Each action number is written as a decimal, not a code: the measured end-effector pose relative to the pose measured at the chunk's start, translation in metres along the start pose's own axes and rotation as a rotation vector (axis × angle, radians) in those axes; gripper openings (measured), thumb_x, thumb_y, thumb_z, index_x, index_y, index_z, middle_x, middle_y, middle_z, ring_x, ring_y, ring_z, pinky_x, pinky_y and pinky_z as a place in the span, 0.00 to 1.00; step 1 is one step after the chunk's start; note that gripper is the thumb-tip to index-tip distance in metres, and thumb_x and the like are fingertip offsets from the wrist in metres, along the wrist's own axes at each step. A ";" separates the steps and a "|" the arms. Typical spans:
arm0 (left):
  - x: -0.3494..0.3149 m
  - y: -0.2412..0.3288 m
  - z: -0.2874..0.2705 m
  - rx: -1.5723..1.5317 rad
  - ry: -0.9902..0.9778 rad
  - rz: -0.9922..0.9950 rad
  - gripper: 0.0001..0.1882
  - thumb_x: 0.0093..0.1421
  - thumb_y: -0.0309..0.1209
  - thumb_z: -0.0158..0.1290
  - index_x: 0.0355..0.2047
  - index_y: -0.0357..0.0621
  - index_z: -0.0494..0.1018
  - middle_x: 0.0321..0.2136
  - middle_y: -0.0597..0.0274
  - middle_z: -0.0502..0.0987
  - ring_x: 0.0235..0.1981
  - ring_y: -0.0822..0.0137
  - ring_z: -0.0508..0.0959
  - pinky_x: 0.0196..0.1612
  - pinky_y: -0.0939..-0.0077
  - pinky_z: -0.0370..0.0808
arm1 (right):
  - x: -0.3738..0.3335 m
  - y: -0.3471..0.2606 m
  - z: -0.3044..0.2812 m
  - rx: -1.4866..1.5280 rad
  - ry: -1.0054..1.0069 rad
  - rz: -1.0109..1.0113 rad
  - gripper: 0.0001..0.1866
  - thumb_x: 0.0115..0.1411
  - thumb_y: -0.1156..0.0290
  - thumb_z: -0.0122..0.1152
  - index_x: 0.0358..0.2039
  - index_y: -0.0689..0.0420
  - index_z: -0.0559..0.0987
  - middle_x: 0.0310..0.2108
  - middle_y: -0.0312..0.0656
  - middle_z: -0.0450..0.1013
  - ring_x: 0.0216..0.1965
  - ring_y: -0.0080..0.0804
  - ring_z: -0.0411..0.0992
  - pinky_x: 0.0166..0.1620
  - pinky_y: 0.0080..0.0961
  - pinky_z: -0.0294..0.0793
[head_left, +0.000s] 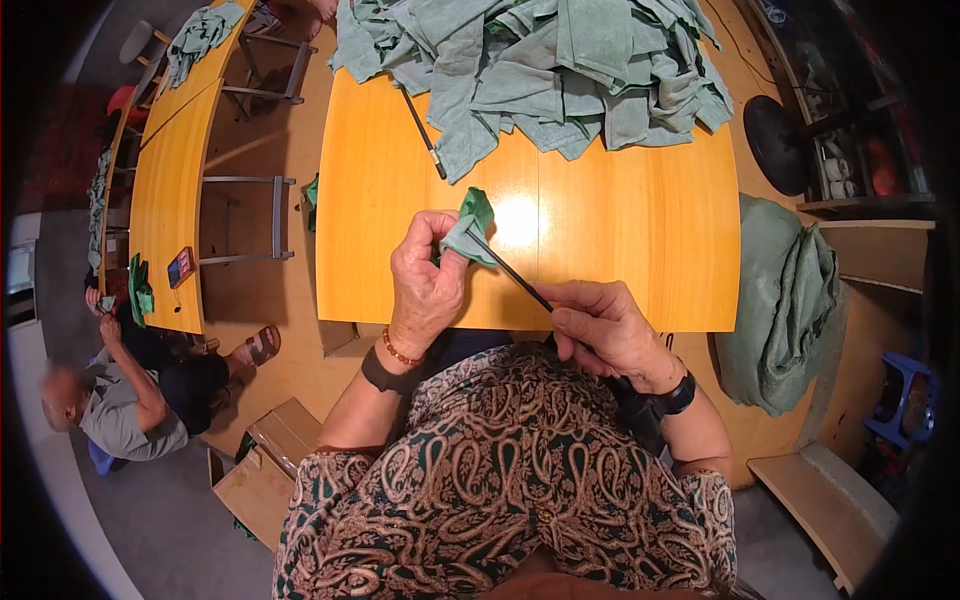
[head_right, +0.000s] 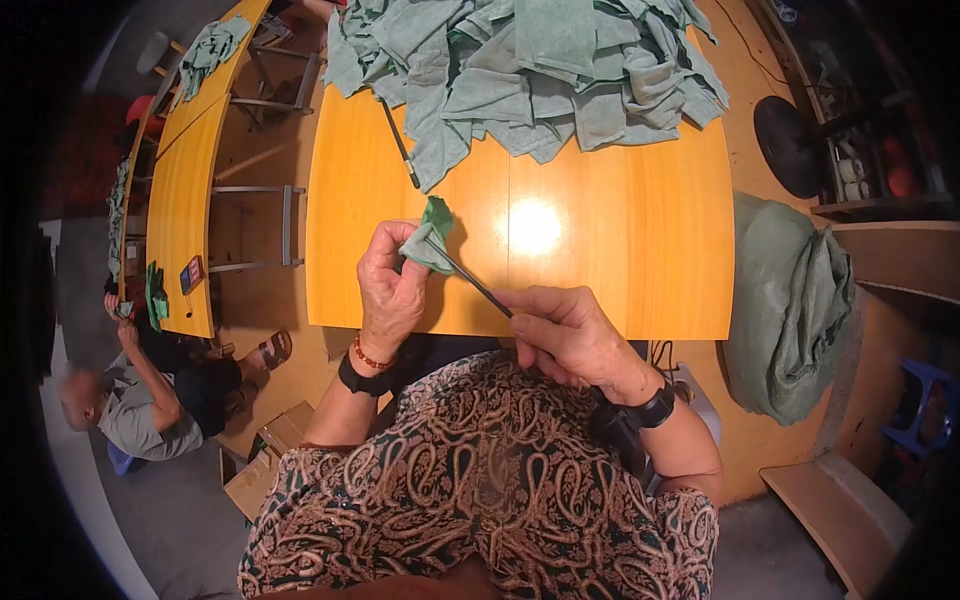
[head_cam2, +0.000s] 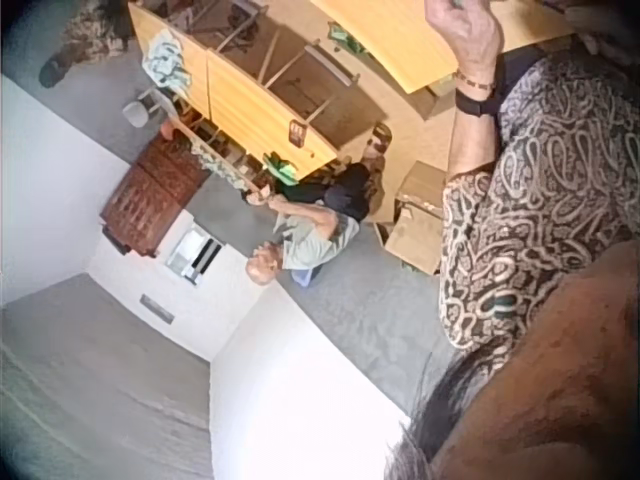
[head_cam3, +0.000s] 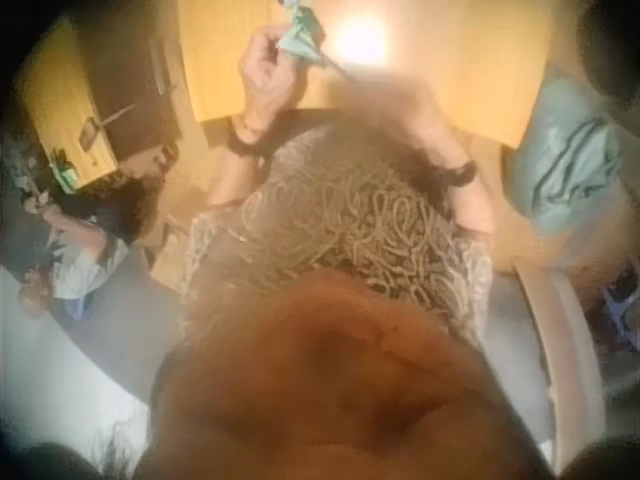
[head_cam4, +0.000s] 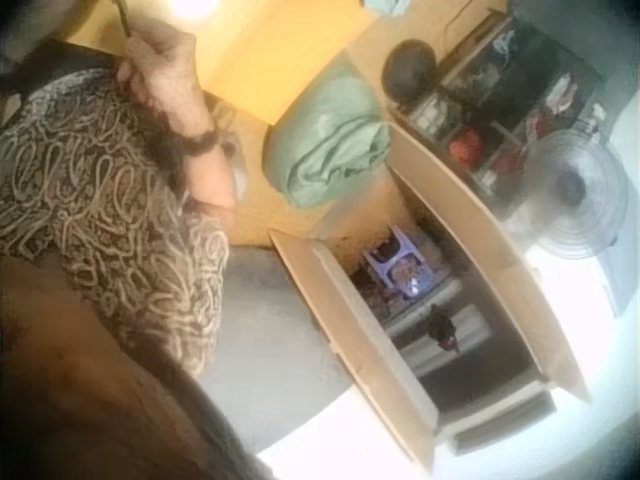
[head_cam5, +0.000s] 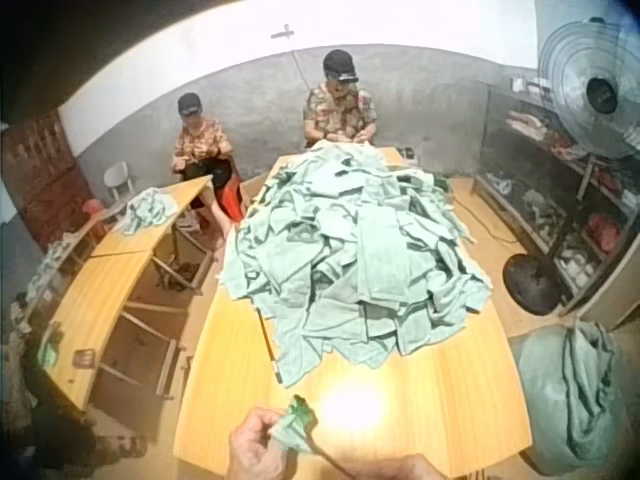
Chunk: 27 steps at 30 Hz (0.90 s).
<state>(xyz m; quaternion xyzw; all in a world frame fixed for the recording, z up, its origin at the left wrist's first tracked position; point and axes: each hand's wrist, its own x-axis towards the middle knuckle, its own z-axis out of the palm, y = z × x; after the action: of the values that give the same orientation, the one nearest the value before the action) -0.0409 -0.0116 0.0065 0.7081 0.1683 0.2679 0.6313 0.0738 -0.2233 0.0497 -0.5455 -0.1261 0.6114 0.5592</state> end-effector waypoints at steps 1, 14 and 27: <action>-0.001 0.001 0.001 -0.008 0.010 0.006 0.05 0.66 0.26 0.52 0.38 0.37 0.68 0.35 0.64 0.75 0.32 0.78 0.74 0.35 0.82 0.75 | 0.001 0.000 0.000 -0.001 -0.002 -0.002 0.19 0.69 0.74 0.49 0.59 0.60 0.73 0.19 0.35 0.72 0.10 0.13 0.61 0.13 0.12 0.57; -0.009 -0.006 0.003 0.087 -0.047 0.045 0.04 0.65 0.22 0.51 0.36 0.38 0.66 0.23 0.68 0.73 0.23 0.78 0.71 0.26 0.82 0.69 | 0.013 -0.003 -0.003 -0.008 -0.009 -0.002 0.18 0.69 0.74 0.50 0.58 0.59 0.74 0.19 0.35 0.72 0.10 0.13 0.60 0.13 0.12 0.58; 0.004 -0.006 0.004 -0.192 0.287 -0.139 0.03 0.63 0.20 0.50 0.36 0.39 0.67 0.27 0.70 0.72 0.25 0.84 0.69 0.28 0.89 0.66 | 0.002 -0.005 0.002 -0.071 0.091 -0.028 0.19 0.68 0.75 0.50 0.58 0.59 0.73 0.19 0.36 0.72 0.09 0.14 0.60 0.12 0.12 0.56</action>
<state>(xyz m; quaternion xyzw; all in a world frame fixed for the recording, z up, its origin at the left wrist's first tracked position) -0.0350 -0.0117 0.0009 0.5859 0.2789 0.3365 0.6824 0.0754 -0.2193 0.0535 -0.5906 -0.1295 0.5732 0.5531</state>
